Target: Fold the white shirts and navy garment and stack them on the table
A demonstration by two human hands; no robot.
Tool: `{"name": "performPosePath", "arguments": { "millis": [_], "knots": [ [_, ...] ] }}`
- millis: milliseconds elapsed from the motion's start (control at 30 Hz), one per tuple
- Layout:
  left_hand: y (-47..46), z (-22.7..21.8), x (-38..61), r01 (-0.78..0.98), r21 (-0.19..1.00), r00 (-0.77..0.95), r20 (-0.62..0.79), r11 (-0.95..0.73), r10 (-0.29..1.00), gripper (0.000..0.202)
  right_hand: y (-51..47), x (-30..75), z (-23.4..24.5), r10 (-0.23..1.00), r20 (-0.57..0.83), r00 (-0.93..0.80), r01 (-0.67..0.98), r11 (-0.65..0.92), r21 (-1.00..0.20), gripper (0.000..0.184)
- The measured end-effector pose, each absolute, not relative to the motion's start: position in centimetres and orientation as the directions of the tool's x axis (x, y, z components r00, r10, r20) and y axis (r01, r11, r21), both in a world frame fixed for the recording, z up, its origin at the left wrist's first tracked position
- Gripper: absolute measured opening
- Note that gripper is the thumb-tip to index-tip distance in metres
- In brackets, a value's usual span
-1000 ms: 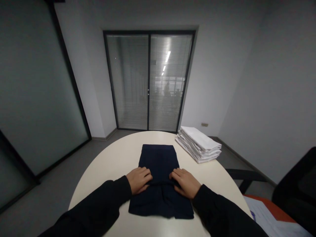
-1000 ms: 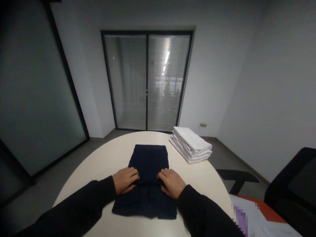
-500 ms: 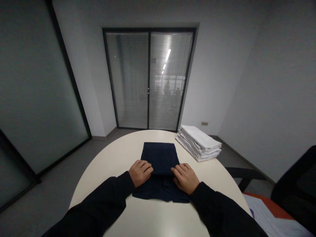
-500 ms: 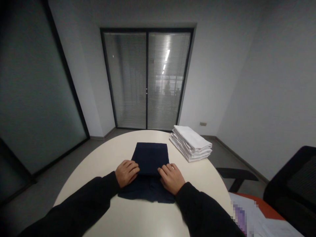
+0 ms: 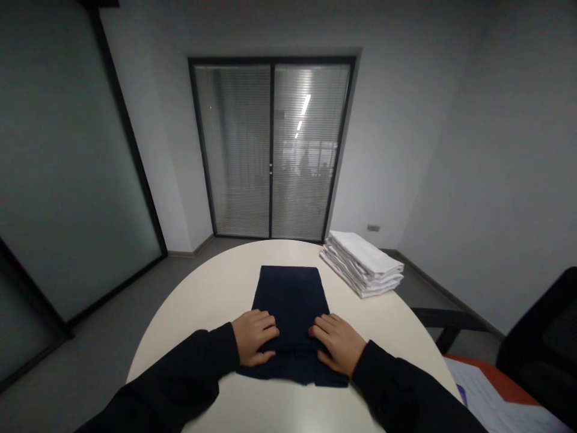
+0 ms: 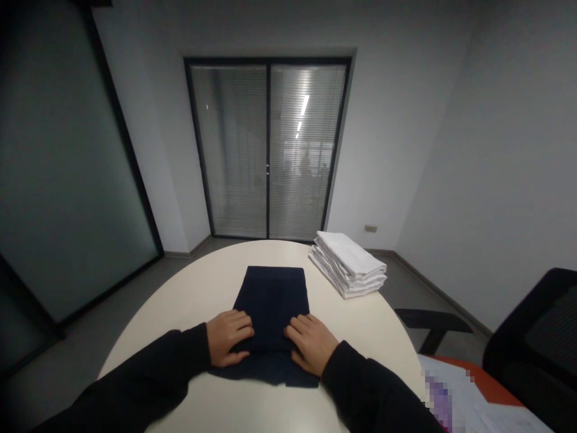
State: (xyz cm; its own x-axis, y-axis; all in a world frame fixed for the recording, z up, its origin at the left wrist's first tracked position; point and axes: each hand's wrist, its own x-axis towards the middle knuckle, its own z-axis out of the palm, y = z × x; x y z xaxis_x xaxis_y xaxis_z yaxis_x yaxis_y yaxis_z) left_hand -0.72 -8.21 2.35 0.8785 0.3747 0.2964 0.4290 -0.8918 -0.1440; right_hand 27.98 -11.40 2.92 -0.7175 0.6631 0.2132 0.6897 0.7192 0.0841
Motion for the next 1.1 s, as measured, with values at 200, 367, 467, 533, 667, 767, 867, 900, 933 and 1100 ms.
{"name": "performPosePath", "arguments": {
  "millis": [200,367,467,533,667,767,867,900,933,1100],
  "knots": [
    [-7.8,1.8,1.2,0.726,-0.143,0.676,0.330,-0.673,0.659,0.029,-10.2,27.2,2.4,0.828,0.310,-0.467,0.882,0.459,0.104,0.023],
    [-7.9,0.8,1.5,0.776,-0.100,0.609,0.374,-0.623,0.699,0.033,-10.3,27.0,1.5,0.829,0.389,-0.402,0.909,0.412,0.064,0.035],
    [-7.5,-0.4,1.1,0.760,-0.105,0.622,0.405,-0.641,0.671,0.017,-10.5,26.9,1.7,0.839,0.346,-0.420,0.906,0.409,0.108,0.025],
    [-7.2,-1.0,0.9,0.746,-0.119,0.637,0.418,-0.656,0.648,0.006,-10.6,26.8,1.8,0.853,0.308,-0.422,0.906,0.408,0.112,0.022],
    [-7.6,-1.0,0.3,0.734,-0.110,0.637,0.455,-0.671,0.622,0.004,-11.1,26.9,1.5,0.847,0.271,-0.458,0.886,0.461,0.054,0.033],
    [-8.5,-0.2,-0.2,0.669,-0.116,0.697,0.441,-0.734,0.566,0.009,-11.4,27.3,1.6,0.826,0.226,-0.516,0.850,0.526,0.017,0.041],
    [-9.2,0.7,-0.5,0.612,-0.146,0.756,0.395,-0.777,0.522,0.011,-11.8,27.6,2.4,0.808,0.188,-0.559,0.821,0.571,-0.016,0.045],
    [-9.3,1.0,-0.5,0.607,-0.154,0.764,0.384,-0.779,0.519,0.012,-11.9,27.7,2.8,0.801,0.180,-0.572,0.811,0.585,-0.025,0.046],
    [-9.4,1.2,-0.5,0.603,-0.164,0.769,0.379,-0.781,0.514,0.012,-12.0,27.8,3.3,0.791,0.176,-0.586,0.800,0.600,-0.031,0.045],
    [-9.1,1.9,-0.6,0.506,-0.229,0.830,0.393,-0.832,0.397,0.011,-12.3,28.2,4.4,0.735,0.205,-0.647,0.753,0.658,0.016,0.031]
  ]
}}
